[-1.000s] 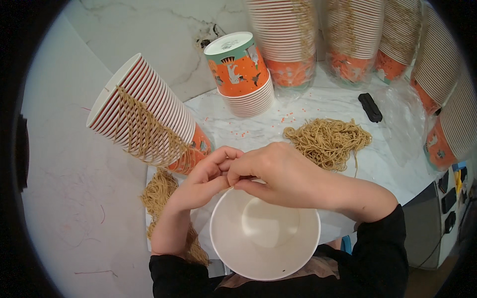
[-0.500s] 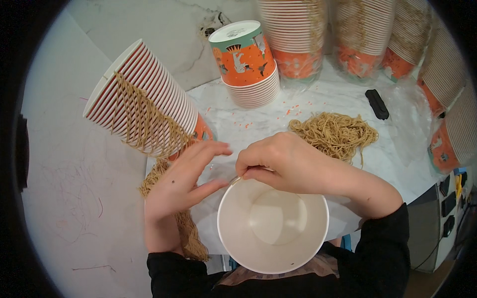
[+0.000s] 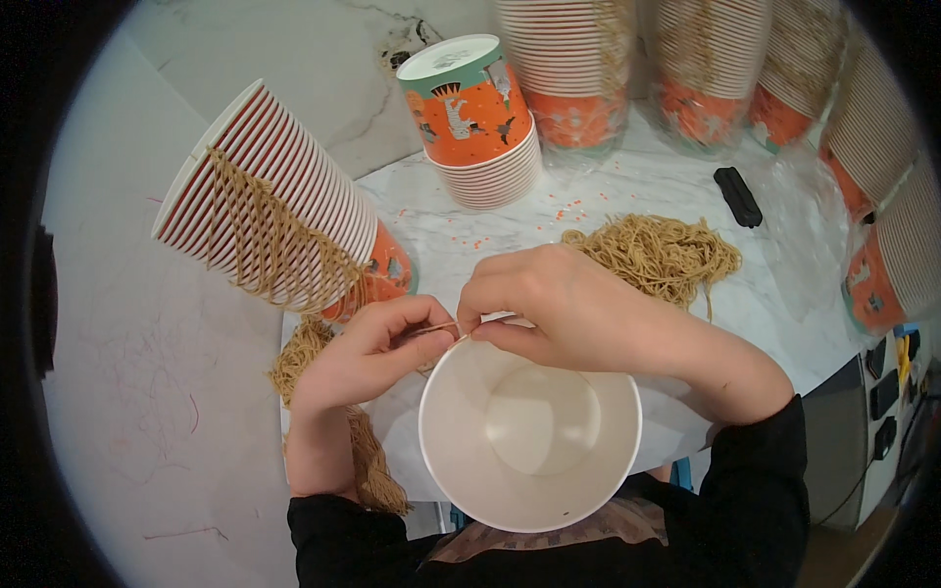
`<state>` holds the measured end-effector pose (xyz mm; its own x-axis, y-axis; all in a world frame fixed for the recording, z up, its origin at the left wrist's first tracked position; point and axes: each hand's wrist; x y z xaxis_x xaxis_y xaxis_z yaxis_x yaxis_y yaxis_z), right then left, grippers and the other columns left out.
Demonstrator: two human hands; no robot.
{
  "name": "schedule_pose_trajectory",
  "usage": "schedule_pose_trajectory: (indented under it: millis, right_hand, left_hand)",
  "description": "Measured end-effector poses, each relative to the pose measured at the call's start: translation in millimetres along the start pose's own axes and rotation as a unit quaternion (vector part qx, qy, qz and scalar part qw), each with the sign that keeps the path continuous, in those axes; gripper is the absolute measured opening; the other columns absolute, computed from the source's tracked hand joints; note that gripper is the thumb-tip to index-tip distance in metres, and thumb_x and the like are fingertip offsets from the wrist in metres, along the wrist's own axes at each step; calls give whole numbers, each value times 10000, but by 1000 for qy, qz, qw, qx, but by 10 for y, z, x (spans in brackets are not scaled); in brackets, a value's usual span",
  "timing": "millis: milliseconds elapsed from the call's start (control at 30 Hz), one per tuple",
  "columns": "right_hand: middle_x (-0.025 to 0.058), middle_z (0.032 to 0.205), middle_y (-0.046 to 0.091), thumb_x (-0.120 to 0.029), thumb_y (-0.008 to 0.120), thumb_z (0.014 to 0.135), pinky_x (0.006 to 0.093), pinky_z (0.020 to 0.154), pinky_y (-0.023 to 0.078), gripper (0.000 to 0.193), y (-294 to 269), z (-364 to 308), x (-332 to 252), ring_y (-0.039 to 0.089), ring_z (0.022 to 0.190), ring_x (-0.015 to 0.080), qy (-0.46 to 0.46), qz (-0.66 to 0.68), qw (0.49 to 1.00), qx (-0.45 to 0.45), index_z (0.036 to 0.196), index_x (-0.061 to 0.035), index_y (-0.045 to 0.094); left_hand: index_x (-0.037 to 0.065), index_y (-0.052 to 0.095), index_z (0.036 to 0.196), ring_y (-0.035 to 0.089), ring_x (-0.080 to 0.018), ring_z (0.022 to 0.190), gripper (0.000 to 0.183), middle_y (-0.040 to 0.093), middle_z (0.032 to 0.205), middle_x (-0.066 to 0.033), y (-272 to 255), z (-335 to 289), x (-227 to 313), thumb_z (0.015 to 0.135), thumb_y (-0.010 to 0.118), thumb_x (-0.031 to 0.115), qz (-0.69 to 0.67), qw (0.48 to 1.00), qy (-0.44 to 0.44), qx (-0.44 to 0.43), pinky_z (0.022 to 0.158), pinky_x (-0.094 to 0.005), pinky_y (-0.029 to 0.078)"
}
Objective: Threading decorative twine through pre-punched holes in the rims of paper cups to create a patterned design.
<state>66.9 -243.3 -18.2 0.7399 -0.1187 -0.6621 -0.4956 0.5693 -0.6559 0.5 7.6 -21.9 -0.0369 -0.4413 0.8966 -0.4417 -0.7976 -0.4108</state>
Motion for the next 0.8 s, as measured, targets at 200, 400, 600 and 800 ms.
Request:
schedule_pose_trajectory:
  millis: [200,400,600,800]
  right_hand:
    - [54,888,694,-61,706,855,358,760,535,87,24,12,80,674,858,255,-23,95,994,48,934,-30,691]
    - [-15,906,711,-86,745,915,255,795,484,65,22,29,79,613,844,72,90,213,973,-6,935,-33,714]
    - [-22,881,714,-93,751,909,235,740,452,78,-3,33,105,600,804,40,150,262,953,24,961,-36,738]
    - [72,790,712,-107,718,862,316,694,516,97,9,9,15,655,733,166,139,61,981,124,881,-12,715]
  left_hand:
    - [7,644,1057,485,-8,788,108,582,870,62,-32,-27,69,1041,634,113,-7,1000,-11,11,668,-200,414]
    - [0,643,1036,476,1,744,112,580,846,67,106,-22,96,1034,644,112,19,998,21,50,620,-190,395]
    - [-29,637,983,536,-104,693,169,617,817,-65,162,-27,191,984,669,136,31,997,-1,66,629,-285,457]
    - [13,651,984,482,-22,696,83,583,813,46,200,-67,223,962,710,67,113,979,57,159,605,-205,387]
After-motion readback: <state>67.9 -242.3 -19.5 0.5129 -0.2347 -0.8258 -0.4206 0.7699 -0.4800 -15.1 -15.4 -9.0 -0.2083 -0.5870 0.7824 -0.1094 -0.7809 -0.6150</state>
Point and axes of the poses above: each hand's wrist, its own z-axis towards the middle knuckle, its own y-axis out of the palm, x = y × z
